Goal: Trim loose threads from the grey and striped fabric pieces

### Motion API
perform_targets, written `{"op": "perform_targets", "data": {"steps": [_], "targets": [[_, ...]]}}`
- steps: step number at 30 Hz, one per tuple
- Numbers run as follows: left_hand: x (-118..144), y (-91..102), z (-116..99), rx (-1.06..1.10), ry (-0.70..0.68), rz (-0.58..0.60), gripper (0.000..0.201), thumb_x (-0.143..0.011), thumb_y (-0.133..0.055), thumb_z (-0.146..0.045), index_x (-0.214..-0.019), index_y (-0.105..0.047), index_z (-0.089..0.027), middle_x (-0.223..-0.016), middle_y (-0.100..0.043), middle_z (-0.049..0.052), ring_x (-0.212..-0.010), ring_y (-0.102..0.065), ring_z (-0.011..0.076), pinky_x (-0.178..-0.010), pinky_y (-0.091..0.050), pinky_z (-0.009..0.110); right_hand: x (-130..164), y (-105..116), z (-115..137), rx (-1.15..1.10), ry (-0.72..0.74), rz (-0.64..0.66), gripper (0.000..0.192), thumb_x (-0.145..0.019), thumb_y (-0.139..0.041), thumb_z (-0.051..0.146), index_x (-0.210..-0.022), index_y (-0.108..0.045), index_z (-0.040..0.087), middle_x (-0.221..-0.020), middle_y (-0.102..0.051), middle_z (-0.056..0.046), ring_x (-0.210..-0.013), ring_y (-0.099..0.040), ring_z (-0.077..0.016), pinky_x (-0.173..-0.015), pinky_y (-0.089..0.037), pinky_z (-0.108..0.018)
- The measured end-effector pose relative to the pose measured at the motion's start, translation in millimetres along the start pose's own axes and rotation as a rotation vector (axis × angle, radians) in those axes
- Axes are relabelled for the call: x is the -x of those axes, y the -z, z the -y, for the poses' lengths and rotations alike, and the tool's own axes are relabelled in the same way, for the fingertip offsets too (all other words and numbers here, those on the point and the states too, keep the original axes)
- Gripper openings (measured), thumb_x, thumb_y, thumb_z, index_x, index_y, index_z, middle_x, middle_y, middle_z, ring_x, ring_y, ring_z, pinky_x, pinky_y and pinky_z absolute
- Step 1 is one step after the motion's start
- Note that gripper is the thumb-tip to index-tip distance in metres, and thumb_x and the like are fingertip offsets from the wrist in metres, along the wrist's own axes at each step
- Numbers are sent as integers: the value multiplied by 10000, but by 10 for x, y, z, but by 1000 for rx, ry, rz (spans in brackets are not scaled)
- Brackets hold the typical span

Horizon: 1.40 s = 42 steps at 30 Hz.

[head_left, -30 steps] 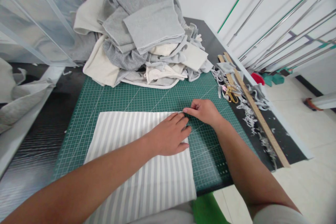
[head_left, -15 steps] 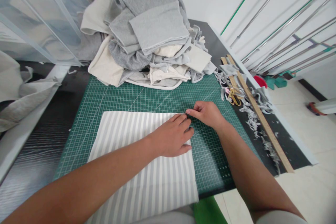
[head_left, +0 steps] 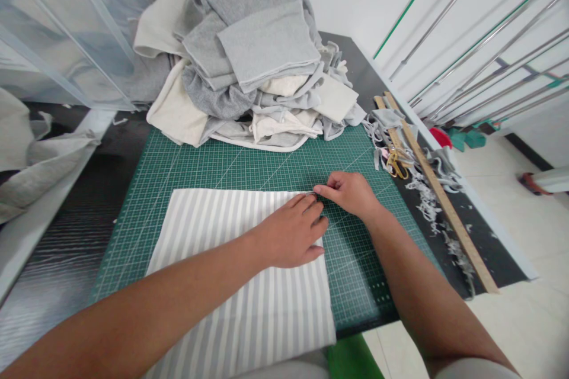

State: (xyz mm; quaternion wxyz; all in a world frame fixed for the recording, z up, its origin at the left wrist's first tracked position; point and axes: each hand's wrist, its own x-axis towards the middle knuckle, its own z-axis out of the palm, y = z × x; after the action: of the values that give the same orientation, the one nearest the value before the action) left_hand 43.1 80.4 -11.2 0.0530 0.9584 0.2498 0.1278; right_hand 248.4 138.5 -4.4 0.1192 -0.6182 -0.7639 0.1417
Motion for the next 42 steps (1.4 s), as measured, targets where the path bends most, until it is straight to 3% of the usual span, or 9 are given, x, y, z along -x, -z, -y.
{"op": "perform_targets", "data": {"steps": [27, 42], "targets": [[-1, -10, 3, 5, -3, -1, 508, -909, -461, -508, -1220, -560, -119, -1348, -502, 174, -1313, -391, 337, -1110, -267, 469, -56, -6, 63, 93, 17, 14, 478, -777, -580, 638, -574, -533, 208, -555, -581, 23, -509, -449, -112, -510, -230, -274], [6, -14, 3, 3, 5, -2, 511, -907, -461, -514, -1224, -560, -125, -1344, -507, 168, -1312, -393, 338, -1108, -274, 470, -54, -12, 77, 29, -7, 33, 480, -764, -587, 652, -580, -543, 211, -557, -580, 17, -523, -463, -120, -507, -251, -271]]}}
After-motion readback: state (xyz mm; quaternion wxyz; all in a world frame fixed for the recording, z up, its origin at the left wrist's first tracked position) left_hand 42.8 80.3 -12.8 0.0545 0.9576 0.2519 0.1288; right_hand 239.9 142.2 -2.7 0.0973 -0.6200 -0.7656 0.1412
